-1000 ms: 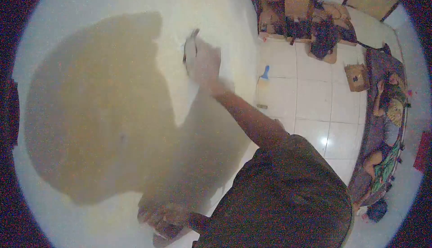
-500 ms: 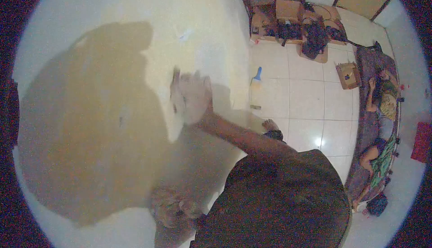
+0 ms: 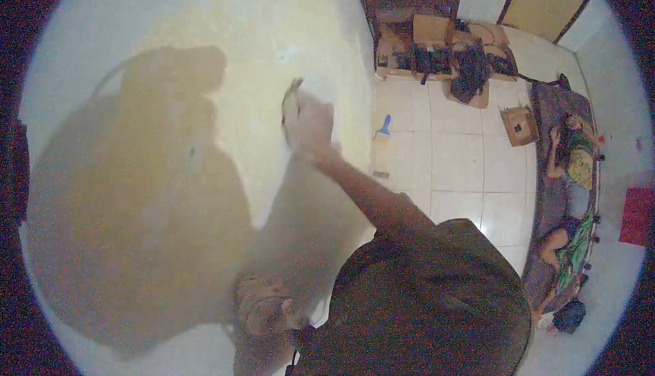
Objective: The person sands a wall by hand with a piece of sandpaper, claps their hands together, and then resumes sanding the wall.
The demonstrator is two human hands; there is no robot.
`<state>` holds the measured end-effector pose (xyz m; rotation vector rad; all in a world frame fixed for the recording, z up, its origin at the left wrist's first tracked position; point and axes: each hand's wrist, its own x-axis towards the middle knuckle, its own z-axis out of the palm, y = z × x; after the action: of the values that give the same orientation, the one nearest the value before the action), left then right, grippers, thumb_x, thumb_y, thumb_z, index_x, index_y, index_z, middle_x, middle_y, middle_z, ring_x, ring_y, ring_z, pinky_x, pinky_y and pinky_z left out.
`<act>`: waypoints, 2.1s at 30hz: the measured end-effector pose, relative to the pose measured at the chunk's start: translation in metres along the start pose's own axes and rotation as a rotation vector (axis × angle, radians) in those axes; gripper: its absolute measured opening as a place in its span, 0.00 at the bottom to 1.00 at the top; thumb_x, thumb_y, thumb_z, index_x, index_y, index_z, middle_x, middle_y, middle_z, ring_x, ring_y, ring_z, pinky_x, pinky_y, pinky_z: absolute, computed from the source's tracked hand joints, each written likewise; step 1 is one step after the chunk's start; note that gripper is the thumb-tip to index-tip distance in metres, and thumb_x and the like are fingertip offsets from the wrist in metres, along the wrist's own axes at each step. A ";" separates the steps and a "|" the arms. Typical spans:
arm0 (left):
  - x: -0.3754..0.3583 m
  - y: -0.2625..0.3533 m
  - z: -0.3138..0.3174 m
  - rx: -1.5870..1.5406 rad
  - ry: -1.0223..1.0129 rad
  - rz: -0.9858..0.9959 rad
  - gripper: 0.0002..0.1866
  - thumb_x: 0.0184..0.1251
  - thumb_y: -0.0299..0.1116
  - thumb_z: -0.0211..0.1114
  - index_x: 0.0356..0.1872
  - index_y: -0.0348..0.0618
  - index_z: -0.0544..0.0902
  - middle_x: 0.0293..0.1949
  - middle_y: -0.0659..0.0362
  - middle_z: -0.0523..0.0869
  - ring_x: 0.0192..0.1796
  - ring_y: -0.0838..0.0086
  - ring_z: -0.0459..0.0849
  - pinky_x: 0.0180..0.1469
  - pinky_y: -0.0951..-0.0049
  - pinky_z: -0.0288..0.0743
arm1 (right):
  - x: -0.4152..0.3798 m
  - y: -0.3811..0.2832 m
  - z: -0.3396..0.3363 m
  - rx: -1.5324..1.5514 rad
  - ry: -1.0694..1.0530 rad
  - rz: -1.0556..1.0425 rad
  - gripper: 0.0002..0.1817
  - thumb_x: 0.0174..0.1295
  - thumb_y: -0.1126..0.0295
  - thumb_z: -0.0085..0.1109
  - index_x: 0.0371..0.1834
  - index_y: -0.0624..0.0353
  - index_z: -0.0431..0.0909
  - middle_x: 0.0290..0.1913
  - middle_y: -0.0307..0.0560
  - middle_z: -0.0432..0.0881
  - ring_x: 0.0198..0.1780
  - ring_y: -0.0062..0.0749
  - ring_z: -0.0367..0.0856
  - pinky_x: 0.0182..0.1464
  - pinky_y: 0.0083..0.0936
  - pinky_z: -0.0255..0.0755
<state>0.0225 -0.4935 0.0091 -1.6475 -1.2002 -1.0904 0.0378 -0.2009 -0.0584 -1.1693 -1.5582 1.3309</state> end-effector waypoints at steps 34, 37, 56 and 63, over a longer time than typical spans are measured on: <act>-0.010 0.022 -0.013 -0.150 -0.272 -0.181 0.09 0.67 0.35 0.69 0.33 0.47 0.77 0.32 0.57 0.77 0.35 0.66 0.81 0.39 0.57 0.81 | -0.071 -0.016 0.009 0.030 0.135 -0.333 0.21 0.83 0.58 0.45 0.50 0.67 0.80 0.36 0.62 0.75 0.42 0.51 0.75 0.48 0.46 0.68; -0.011 0.022 -0.015 -0.150 -0.273 -0.188 0.09 0.67 0.35 0.69 0.33 0.47 0.77 0.32 0.57 0.77 0.35 0.66 0.81 0.39 0.57 0.81 | -0.042 0.003 0.022 0.267 0.188 -0.321 0.17 0.80 0.60 0.53 0.51 0.66 0.79 0.45 0.62 0.74 0.48 0.49 0.72 0.51 0.41 0.67; -0.016 0.014 -0.024 -0.200 -0.305 -0.206 0.09 0.67 0.35 0.69 0.33 0.46 0.78 0.33 0.56 0.78 0.35 0.65 0.81 0.39 0.56 0.82 | -0.097 0.065 0.022 0.689 0.051 -0.028 0.15 0.76 0.68 0.65 0.32 0.58 0.71 0.24 0.38 0.76 0.26 0.19 0.75 0.30 0.22 0.71; -0.014 0.014 -0.020 -0.229 -0.330 -0.201 0.09 0.67 0.36 0.69 0.32 0.46 0.78 0.33 0.55 0.79 0.35 0.65 0.81 0.38 0.56 0.83 | -0.034 0.044 0.016 0.622 0.111 0.042 0.18 0.76 0.59 0.65 0.30 0.57 0.74 0.24 0.36 0.77 0.24 0.17 0.74 0.27 0.20 0.68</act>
<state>0.0303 -0.5186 0.0004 -1.9725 -1.5256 -1.1429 0.0397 -0.2366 -0.1038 -0.8611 -0.9345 1.5916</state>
